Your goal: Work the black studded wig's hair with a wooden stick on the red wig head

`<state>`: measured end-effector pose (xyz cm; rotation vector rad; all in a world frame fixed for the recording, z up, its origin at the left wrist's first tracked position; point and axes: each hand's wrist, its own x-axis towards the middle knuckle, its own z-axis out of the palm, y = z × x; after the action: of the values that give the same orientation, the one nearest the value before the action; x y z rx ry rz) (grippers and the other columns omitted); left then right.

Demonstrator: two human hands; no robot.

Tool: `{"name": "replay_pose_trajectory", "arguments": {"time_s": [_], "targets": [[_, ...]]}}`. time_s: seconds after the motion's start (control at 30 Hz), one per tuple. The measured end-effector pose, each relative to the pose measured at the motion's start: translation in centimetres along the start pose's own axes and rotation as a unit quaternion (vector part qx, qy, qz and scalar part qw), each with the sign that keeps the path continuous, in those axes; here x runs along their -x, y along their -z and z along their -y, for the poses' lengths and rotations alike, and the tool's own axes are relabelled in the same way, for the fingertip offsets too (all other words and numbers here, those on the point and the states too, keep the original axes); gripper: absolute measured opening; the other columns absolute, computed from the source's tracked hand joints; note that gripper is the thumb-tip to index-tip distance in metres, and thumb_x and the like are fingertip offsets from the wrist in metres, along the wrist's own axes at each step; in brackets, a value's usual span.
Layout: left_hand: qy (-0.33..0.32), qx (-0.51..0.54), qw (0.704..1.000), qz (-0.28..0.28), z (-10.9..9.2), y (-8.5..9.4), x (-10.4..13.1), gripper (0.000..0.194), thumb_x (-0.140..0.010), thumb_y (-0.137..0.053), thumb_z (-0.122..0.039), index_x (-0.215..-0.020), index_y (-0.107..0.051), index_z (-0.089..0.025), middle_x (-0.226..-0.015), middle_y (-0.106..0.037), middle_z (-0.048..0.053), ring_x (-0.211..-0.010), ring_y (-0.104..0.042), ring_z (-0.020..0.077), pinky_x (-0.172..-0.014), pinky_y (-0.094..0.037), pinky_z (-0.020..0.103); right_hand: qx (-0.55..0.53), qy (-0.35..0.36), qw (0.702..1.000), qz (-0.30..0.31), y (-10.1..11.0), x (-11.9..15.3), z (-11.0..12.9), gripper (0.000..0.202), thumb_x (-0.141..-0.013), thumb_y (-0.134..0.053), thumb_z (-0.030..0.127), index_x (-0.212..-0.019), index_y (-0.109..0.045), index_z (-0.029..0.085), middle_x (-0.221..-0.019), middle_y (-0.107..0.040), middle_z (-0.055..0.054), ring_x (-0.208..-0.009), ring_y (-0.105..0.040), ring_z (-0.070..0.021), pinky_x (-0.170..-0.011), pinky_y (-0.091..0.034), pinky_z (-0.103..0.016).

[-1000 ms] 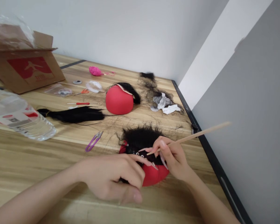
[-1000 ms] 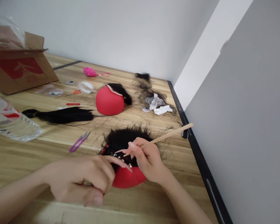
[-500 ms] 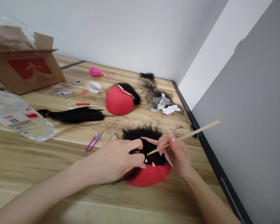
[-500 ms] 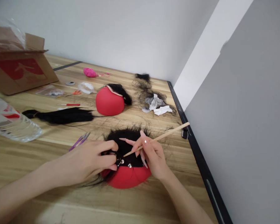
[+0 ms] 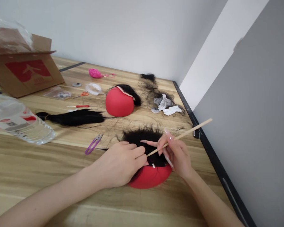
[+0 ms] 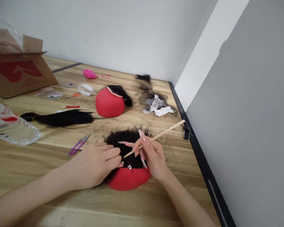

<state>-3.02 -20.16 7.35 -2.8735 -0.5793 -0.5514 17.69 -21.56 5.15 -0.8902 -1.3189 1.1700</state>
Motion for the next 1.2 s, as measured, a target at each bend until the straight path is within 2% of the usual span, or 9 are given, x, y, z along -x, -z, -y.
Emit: {"name": "replay_pose_trajectory", "arguments": {"time_s": [0.17,0.33,0.53,0.67,0.77,0.93,1.07,1.2], "targets": [[-0.014,0.008,1.000,-0.021,0.1,-0.1,0.3,0.030,-0.099,-0.042,-0.016,-0.074,-0.059,-0.018,-0.072,-0.060,0.002,-0.064,-0.049,0.0189,-0.060,-0.033,0.036,-0.015,-0.009,1.000,-0.004,0.0,-0.1,0.0,0.047,-0.098,-0.051,0.049,-0.067,-0.071,0.021,-0.054,-0.054,0.002,-0.044,-0.040,-0.0096,-0.071,-0.056,-0.031],[-0.082,0.032,0.994,-0.062,0.9,-0.2,0.5,0.036,-0.100,-0.037,-0.012,-0.071,-0.058,-0.017,-0.070,-0.058,0.002,-0.064,-0.046,0.0173,-0.067,-0.034,0.035,-0.008,-0.005,1.000,-0.004,0.1,-0.1,-0.1,0.046,-0.098,-0.051,0.048,-0.067,-0.070,0.020,-0.054,-0.055,0.002,-0.045,-0.039,-0.0092,-0.057,-0.047,-0.025],[-0.124,0.058,0.984,-0.113,1.2,-0.4,0.4,0.042,-0.102,-0.036,-0.015,-0.065,-0.055,-0.018,-0.061,-0.055,-0.001,-0.059,-0.045,0.0144,-0.080,-0.043,0.033,0.005,-0.008,1.000,-0.006,0.1,-0.2,-0.1,0.048,-0.098,-0.050,0.049,-0.067,-0.069,0.019,-0.056,-0.056,0.001,-0.044,-0.039,-0.0095,-0.049,-0.039,-0.025],[-0.120,0.138,0.974,-0.134,1.0,-0.3,0.3,0.041,-0.101,-0.039,-0.014,-0.062,-0.052,-0.019,-0.056,-0.051,-0.003,-0.055,-0.042,0.0120,-0.088,-0.050,0.030,0.007,-0.006,1.000,-0.003,0.2,-0.2,-0.2,0.046,-0.099,-0.050,0.049,-0.069,-0.069,0.019,-0.057,-0.057,0.001,-0.044,-0.039,-0.0092,-0.047,-0.035,-0.024],[-0.114,0.251,0.951,-0.139,0.9,-0.3,0.3,0.040,-0.100,-0.037,-0.015,-0.062,-0.049,-0.020,-0.056,-0.049,-0.001,-0.056,-0.043,0.0128,-0.089,-0.055,0.032,0.012,-0.005,1.000,0.002,0.2,-0.3,-0.1,0.046,-0.098,-0.051,0.049,-0.068,-0.069,0.020,-0.056,-0.054,0.001,-0.046,-0.041,-0.0101,-0.051,-0.040,-0.025],[-0.063,0.431,0.891,-0.126,0.8,-0.5,0.3,0.040,-0.102,-0.037,-0.024,-0.064,-0.046,-0.020,-0.055,-0.044,-0.001,-0.058,-0.049,0.0141,-0.080,-0.059,0.033,0.006,0.001,1.000,0.014,0.3,-0.3,-0.3,0.043,-0.098,-0.053,0.049,-0.071,-0.069,0.021,-0.057,-0.052,0.003,-0.048,-0.039,-0.0095,-0.057,-0.047,-0.025],[-0.025,0.506,0.853,-0.122,1.0,-0.5,0.4,0.043,-0.103,-0.039,-0.029,-0.062,-0.045,-0.019,-0.057,-0.047,0.001,-0.065,-0.058,0.0151,-0.067,-0.055,0.029,0.008,-0.011,1.000,0.012,0.2,-0.4,-0.3,0.044,-0.097,-0.053,0.054,-0.071,-0.068,0.021,-0.056,-0.049,0.004,-0.047,-0.037,-0.0095,-0.060,-0.051,-0.027],[0.017,0.556,0.823,-0.118,1.2,-0.4,0.4,0.051,-0.104,-0.040,-0.037,-0.056,-0.042,-0.018,-0.055,-0.048,0.002,-0.063,-0.057,0.0150,-0.061,-0.050,0.027,0.021,-0.027,0.999,0.002,-0.1,-0.5,0.1,0.047,-0.094,-0.054,0.058,-0.067,-0.065,0.021,-0.054,-0.046,0.005,-0.047,-0.038,-0.0094,-0.060,-0.052,-0.026]]}}
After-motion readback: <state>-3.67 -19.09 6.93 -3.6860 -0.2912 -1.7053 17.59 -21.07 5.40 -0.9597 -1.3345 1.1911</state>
